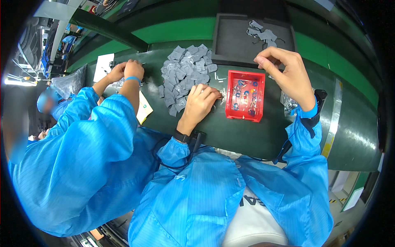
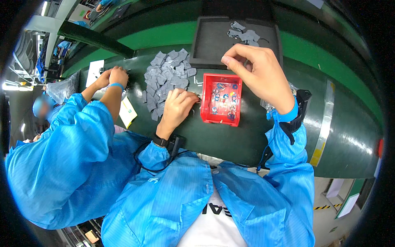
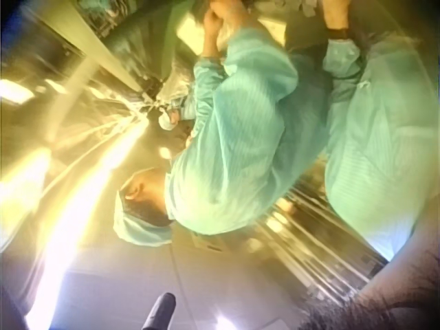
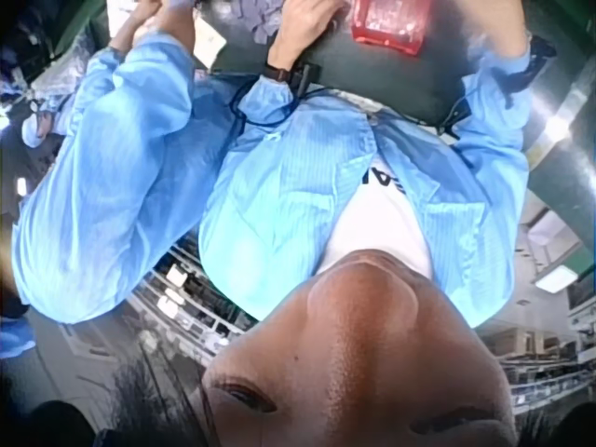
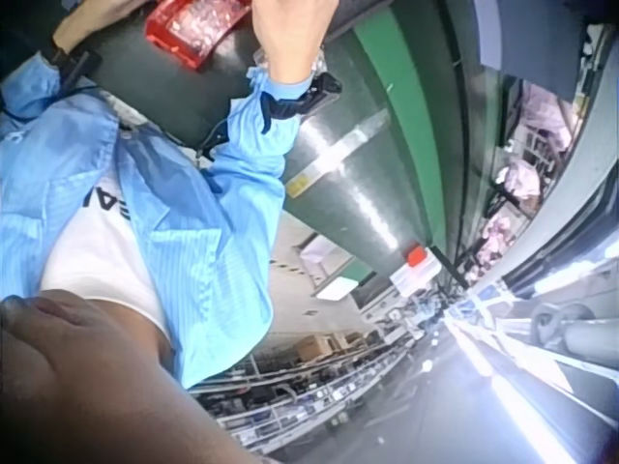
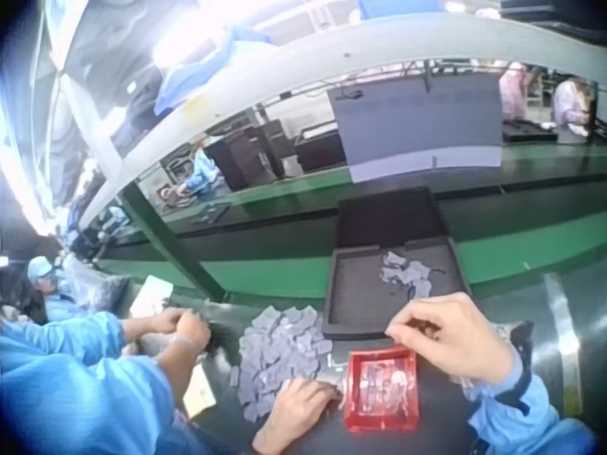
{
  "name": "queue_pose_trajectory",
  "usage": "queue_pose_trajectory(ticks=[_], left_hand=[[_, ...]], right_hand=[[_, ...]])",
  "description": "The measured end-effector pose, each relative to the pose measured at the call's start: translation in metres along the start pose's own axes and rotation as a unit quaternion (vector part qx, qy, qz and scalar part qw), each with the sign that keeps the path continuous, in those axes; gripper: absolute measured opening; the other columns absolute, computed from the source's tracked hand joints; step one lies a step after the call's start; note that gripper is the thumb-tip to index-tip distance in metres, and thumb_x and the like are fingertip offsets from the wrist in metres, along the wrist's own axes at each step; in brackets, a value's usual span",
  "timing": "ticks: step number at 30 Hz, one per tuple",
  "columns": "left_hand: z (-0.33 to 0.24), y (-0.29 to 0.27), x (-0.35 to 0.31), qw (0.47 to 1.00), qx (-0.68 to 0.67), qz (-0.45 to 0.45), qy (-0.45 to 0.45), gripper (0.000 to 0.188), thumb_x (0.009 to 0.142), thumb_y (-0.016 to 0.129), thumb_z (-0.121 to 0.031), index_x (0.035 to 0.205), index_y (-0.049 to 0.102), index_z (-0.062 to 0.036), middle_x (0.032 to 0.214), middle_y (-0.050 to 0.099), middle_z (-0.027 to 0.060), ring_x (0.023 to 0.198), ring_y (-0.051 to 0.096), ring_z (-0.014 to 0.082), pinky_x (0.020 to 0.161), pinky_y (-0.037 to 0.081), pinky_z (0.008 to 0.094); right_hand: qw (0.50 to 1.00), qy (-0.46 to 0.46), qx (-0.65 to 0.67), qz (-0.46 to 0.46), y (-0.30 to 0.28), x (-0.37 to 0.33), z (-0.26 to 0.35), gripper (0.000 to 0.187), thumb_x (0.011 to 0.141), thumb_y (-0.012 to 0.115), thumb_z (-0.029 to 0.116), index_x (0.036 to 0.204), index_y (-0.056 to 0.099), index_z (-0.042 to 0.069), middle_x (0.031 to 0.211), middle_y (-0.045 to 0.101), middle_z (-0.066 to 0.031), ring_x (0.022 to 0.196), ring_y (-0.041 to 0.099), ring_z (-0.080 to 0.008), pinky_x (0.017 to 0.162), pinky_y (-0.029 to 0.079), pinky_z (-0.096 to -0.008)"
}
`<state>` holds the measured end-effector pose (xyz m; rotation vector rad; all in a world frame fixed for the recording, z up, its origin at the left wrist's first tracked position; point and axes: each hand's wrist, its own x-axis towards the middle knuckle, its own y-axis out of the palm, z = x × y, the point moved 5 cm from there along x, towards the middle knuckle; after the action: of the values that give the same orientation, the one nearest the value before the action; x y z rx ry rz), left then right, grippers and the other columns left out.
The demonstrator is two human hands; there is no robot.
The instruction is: Manually assembling small plastic and metal electronic components on an industrial assembly line.
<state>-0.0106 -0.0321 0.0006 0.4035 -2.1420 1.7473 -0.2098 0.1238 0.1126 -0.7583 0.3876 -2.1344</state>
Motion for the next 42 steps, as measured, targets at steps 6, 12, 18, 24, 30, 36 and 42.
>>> queue_pose_trajectory(ticks=[6,12,18,24,30,36,42], left_hand=[[0.028,-0.016,0.003,0.950,-0.175,-0.116,-0.230,0.005,0.083,0.072,-0.007,0.088,0.073,-0.0062,0.090,0.070,0.0052,0.090,0.059,0.0243,0.081,0.044,0.0362],[0.044,-0.007,-0.004,0.852,-0.375,-0.141,-0.338,0.006,0.090,0.070,-0.010,0.092,0.073,-0.0045,0.098,0.074,0.0047,0.091,0.061,0.0129,0.081,0.046,0.0279],[0.056,-0.005,-0.009,0.810,-0.419,-0.155,-0.379,0.013,0.094,0.067,-0.011,0.101,0.069,-0.0004,0.095,0.073,0.0062,0.081,0.060,0.0067,0.072,0.045,0.0217],[0.036,-0.030,0.006,0.729,-0.511,-0.172,-0.422,0.014,0.094,0.068,-0.012,0.102,0.069,-0.0011,0.094,0.073,0.0064,0.076,0.059,0.0064,0.070,0.044,0.0211],[-0.010,-0.068,0.041,0.754,-0.522,-0.157,-0.367,0.012,0.094,0.067,-0.009,0.103,0.069,-0.0007,0.090,0.073,0.0061,0.079,0.061,0.0065,0.073,0.046,0.0222],[-0.018,-0.083,0.053,0.773,-0.519,-0.146,-0.333,0.012,0.093,0.067,-0.005,0.104,0.068,0.0006,0.090,0.072,0.0066,0.083,0.064,0.0083,0.072,0.047,0.0214],[-0.019,-0.086,0.053,0.765,-0.525,-0.157,-0.338,0.012,0.092,0.068,-0.007,0.101,0.068,0.0013,0.088,0.072,0.0085,0.075,0.060,0.0082,0.072,0.046,0.0229]], right_hand=[[1.000,0.000,0.014,-0.024,-0.010,-0.002,-0.004,0.016,0.091,0.066,0.015,0.094,0.069,0.000,0.077,0.069,-0.0058,0.057,0.050,-0.0107,0.052,0.038,-0.0268],[1.000,0.006,0.019,-0.009,-0.009,-0.001,-0.006,0.017,0.091,0.066,0.017,0.094,0.070,0.001,0.075,0.068,-0.0061,0.057,0.051,-0.0104,0.053,0.039,-0.0267],[1.000,0.009,0.019,0.000,-0.006,0.000,-0.011,0.018,0.092,0.066,0.019,0.093,0.070,0.001,0.073,0.066,-0.0068,0.057,0.052,-0.0106,0.054,0.041,-0.0275],[0.999,0.006,0.044,0.009,0.008,0.002,0.002,0.018,0.091,0.065,0.017,0.095,0.069,0.000,0.082,0.068,-0.0090,0.071,0.062,-0.0167,0.064,0.048,-0.0292],[0.990,-0.118,0.075,0.015,0.042,-0.004,0.033,0.030,0.087,0.071,0.029,0.103,0.069,0.004,0.098,0.068,-0.0120,0.094,0.064,-0.0317,0.087,0.049,-0.0398],[0.979,-0.100,0.131,0.118,0.051,-0.005,0.025,0.022,0.086,0.072,0.021,0.100,0.071,0.004,0.088,0.070,-0.0103,0.084,0.065,-0.0278,0.081,0.050,-0.0374],[0.969,-0.015,0.208,0.131,0.062,-0.004,0.028,0.018,0.084,0.075,0.015,0.097,0.073,0.004,0.080,0.068,-0.0078,0.073,0.064,-0.0166,0.069,0.050,-0.0288]])
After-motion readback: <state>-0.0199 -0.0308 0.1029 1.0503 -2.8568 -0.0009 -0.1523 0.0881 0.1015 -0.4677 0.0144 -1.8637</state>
